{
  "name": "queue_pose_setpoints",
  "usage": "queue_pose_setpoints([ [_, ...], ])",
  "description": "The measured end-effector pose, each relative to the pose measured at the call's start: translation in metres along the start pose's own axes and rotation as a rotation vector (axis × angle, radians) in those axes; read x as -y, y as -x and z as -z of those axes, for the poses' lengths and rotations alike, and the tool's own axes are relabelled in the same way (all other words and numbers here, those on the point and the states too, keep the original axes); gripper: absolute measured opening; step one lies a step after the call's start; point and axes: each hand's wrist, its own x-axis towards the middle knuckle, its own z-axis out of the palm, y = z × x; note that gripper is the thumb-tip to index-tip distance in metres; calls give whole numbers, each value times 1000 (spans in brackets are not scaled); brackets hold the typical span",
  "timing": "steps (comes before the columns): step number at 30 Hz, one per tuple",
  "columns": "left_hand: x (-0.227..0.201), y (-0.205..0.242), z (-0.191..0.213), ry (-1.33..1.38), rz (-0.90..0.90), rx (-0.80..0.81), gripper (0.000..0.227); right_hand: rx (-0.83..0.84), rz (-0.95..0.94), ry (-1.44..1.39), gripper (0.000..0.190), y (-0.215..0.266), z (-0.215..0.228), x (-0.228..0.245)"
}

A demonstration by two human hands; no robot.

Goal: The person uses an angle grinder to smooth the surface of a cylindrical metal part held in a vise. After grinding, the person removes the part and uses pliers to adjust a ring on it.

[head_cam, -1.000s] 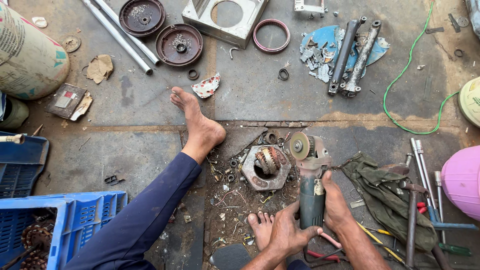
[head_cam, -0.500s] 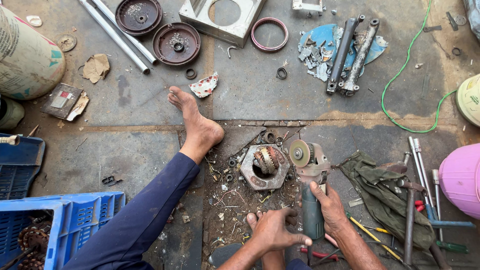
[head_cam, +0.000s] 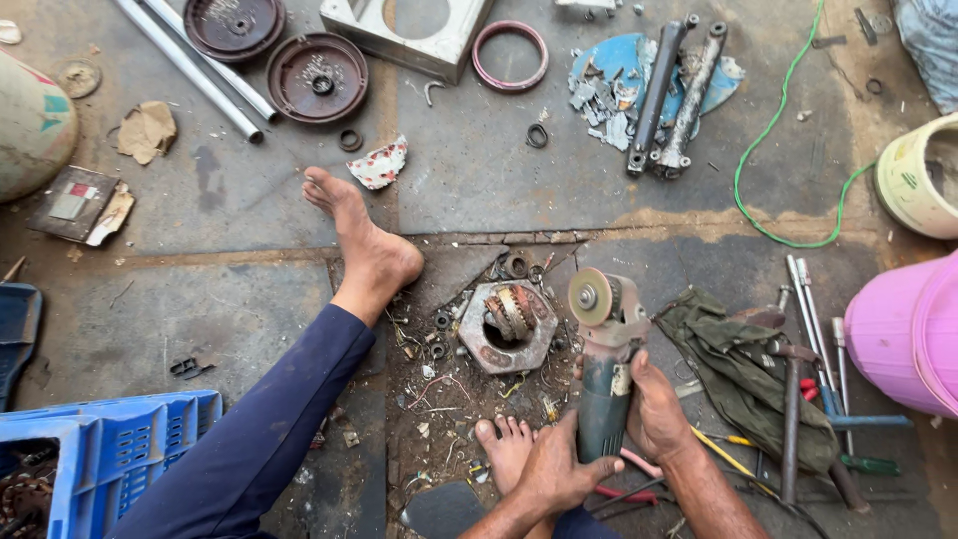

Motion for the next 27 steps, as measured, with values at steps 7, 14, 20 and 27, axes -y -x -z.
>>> queue_pose_setpoints([
  [7, -11, 4, -8, 37, 116, -24, 67, -88, 118, -77, 70, -8, -14, -16],
  [14, -6, -5, -5, 54, 110, 9, 63, -48, 73, 101, 71, -2, -14, 0],
  [20, -7, -10, 19, -202, 14, 160, 66, -225, 3, 485, 62, -8, -16, 10],
  [27, -1, -40, 101, -525, -169, -537, 82, -178, -79, 781, 84, -21, -3, 20],
])
